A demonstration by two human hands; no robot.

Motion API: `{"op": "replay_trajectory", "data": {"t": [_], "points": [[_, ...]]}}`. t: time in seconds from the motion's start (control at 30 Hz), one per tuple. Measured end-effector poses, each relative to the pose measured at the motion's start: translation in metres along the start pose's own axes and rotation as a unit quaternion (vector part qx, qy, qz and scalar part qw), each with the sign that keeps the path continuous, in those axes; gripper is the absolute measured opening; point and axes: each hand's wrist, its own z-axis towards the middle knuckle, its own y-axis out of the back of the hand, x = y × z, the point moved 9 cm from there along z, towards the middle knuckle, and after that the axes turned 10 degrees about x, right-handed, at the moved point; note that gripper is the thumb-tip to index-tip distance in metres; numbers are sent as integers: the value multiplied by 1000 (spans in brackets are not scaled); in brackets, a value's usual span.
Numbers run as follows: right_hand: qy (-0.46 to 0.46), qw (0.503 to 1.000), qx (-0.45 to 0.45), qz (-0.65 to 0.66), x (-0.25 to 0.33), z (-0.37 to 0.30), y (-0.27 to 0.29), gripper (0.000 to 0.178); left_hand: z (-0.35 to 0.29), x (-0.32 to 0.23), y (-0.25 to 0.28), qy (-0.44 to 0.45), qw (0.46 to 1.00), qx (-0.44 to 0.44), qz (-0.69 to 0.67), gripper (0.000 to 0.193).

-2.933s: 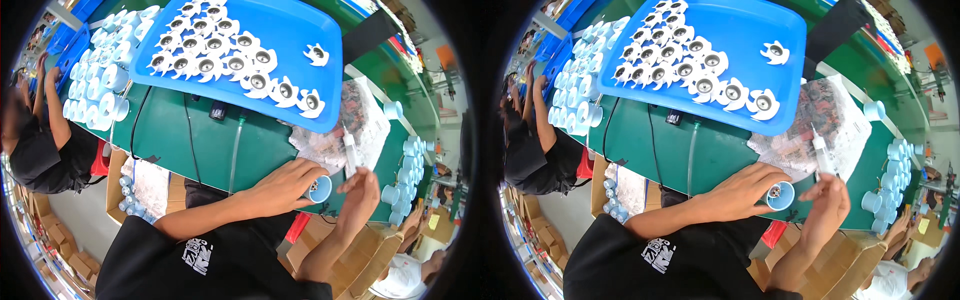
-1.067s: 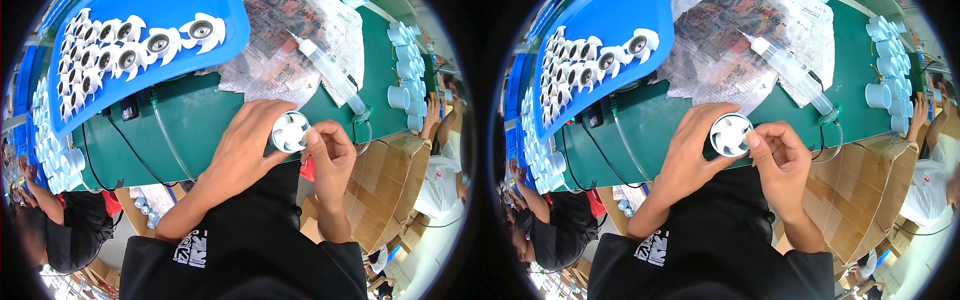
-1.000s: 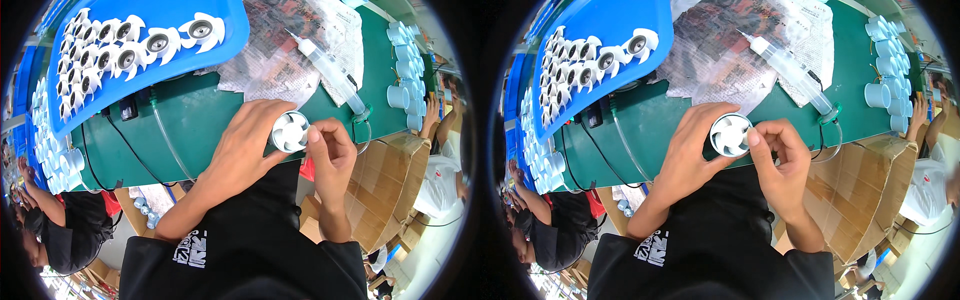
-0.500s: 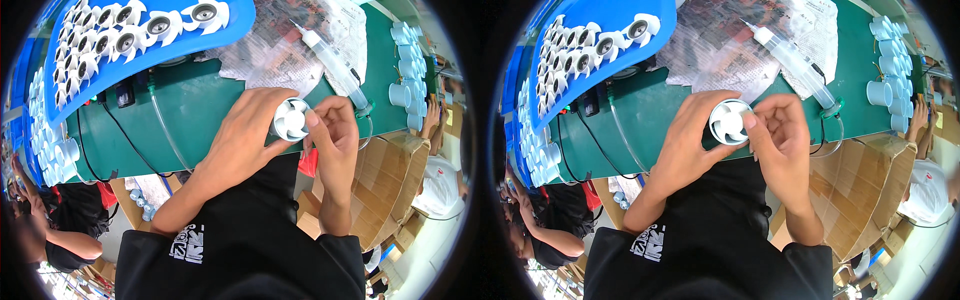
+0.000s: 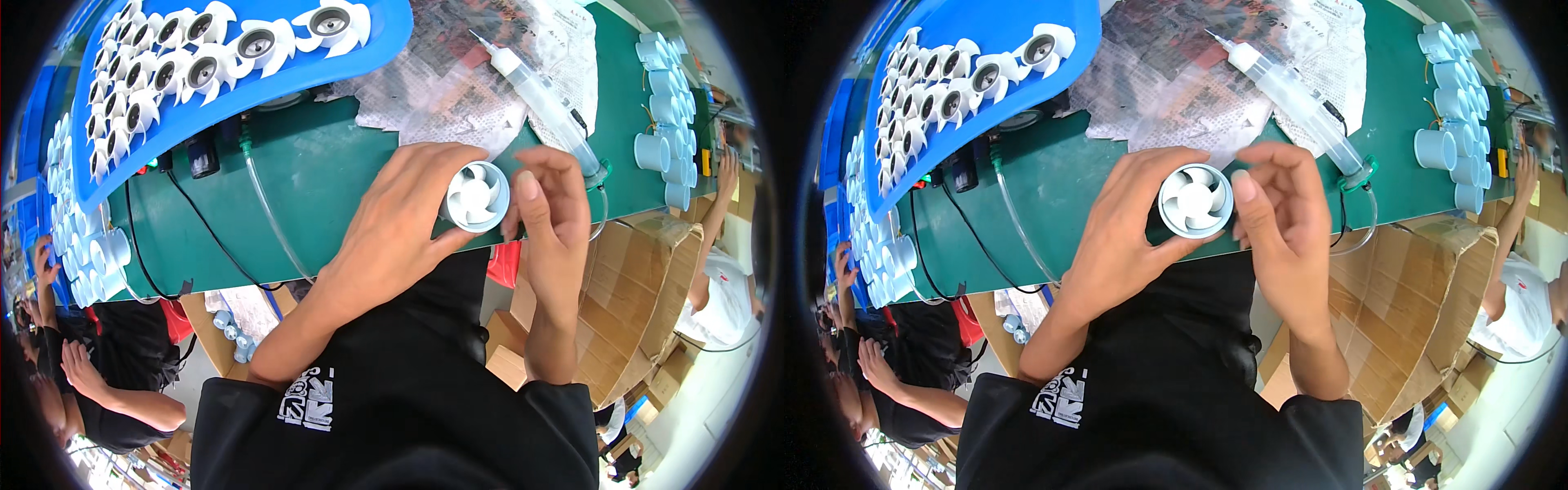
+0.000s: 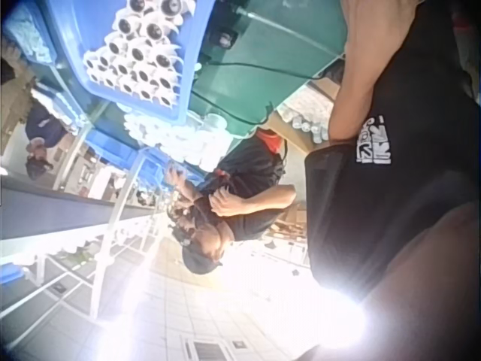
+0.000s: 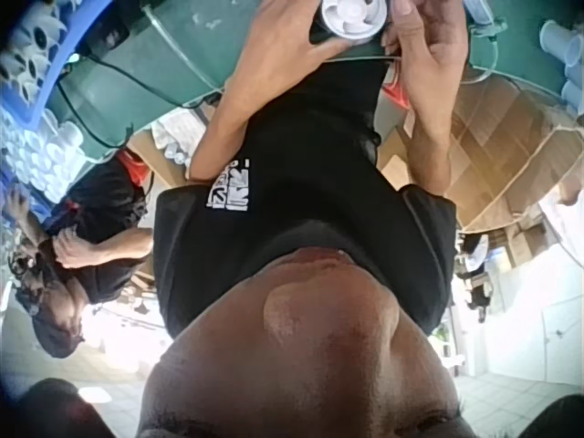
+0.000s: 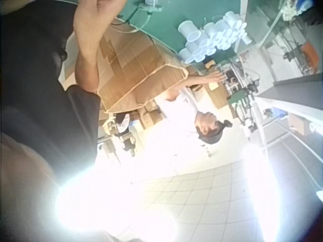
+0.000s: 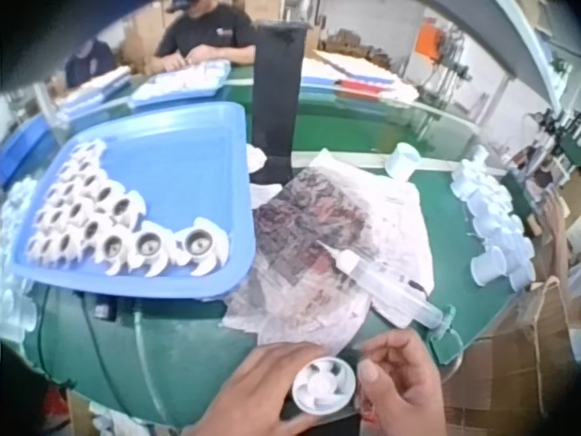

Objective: Assembling small fan-like white components and applying fluid with a syringe at an industrial workstation.

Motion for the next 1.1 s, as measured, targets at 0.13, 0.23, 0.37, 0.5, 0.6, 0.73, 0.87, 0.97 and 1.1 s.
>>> {"op": "replay_trajectory", "data": {"t": [0.13, 0.23, 0.37, 0.5, 0.6, 0.73, 0.87, 0.97, 1.1], "points": [[95, 980, 42, -173, 16, -5, -5, 10, 0, 0, -2, -4, 1000, 7, -3, 60], [124, 923, 82, -354, 37, -1, -22, 9, 1, 1, -4, -7, 1000, 7, 2, 59], [341, 825, -37, -449, 78, -19, -19, 9, 7, 0, -2, -8, 1000, 13, -2, 59], [289, 925, -53, -243, 69, -12, -13, 39, -7, 3, 15, 40, 999, -18, 2, 63], [251, 916, -123, -287, 26, -17, 24, 45, -7, 2, 1, -41, 998, -23, -34, 48], [169, 939, -210, -215, -12, -26, 63, 54, -8, -13, -9, -117, 992, -31, -29, 30], [132, 956, -168, -200, -28, -8, 60, 56, -33, -27, 31, -135, 979, -81, -129, 23], [122, 912, -202, -335, 4, -18, 39, 65, -61, -45, 113, -110, 980, -160, -32, 46], [146, 890, -183, -392, 14, -20, 25, 67, -134, -39, 274, 28, 889, -431, 156, 70]]}}
